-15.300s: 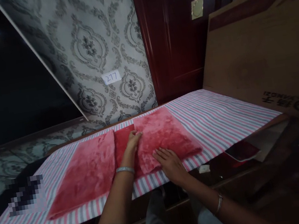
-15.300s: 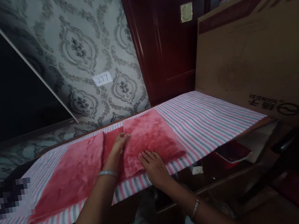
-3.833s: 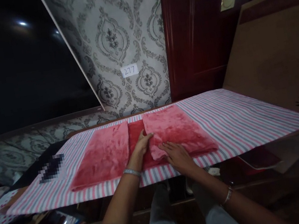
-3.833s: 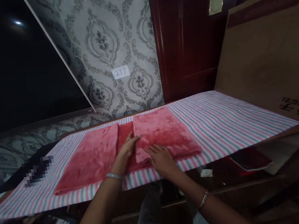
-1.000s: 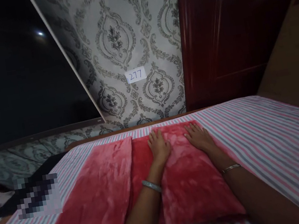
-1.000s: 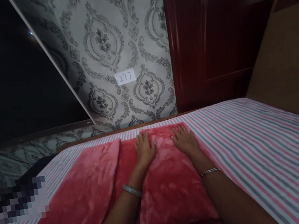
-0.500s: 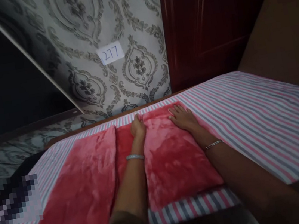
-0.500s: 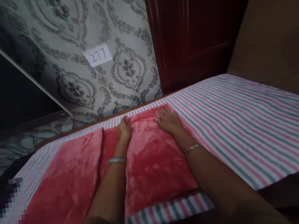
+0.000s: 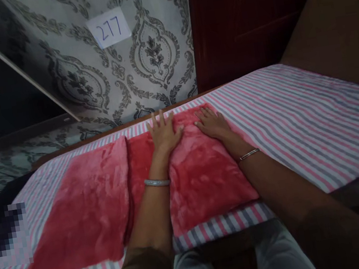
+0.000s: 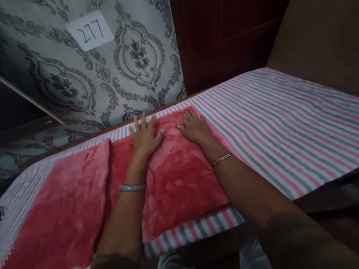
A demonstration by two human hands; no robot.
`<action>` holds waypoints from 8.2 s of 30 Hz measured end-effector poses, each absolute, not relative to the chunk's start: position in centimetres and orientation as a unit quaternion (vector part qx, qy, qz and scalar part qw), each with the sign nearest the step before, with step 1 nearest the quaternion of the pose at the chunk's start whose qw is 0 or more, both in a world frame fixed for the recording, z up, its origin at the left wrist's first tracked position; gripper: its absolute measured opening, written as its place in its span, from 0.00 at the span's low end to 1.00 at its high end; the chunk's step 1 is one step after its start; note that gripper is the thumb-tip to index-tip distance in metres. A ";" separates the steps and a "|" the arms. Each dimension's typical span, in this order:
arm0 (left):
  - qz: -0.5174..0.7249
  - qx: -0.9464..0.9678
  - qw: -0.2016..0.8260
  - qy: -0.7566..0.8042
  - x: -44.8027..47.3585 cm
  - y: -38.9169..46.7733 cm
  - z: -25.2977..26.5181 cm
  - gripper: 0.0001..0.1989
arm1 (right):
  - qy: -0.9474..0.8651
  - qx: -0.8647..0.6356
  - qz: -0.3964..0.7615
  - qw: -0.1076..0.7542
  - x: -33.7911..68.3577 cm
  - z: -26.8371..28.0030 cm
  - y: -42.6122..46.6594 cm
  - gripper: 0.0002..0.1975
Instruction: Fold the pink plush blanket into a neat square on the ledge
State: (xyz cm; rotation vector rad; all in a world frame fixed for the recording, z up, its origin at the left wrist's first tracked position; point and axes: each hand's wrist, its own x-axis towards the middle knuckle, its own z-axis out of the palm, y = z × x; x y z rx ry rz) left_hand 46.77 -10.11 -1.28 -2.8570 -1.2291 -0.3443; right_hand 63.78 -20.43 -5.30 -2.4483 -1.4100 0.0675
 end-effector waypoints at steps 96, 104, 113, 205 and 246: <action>-0.282 -0.766 -0.420 -0.396 33.1 -22.8 -4.3 0.34 | -0.506 -0.854 -0.057 0.105 52.9 -7.3 -38.1 0.28; -0.263 -0.813 -0.324 -0.406 33.6 -23.1 -5.1 0.32 | -0.515 -0.851 -0.055 0.091 52.8 -7.0 -38.2 0.28; -0.268 -0.824 -0.320 -0.383 33.1 -22.9 -5.6 0.32 | -0.512 -0.853 -0.037 0.094 52.7 -6.7 -38.2 0.28; -0.067 -0.919 -0.035 -0.387 19.5 -23.5 -3.0 0.32 | -0.528 -0.841 -0.069 0.098 54.2 -8.7 -36.8 0.31; -0.105 -0.937 0.018 -0.331 20.9 -25.3 -4.1 0.21 | -0.336 -0.818 0.124 0.451 63.2 -9.9 -40.7 0.35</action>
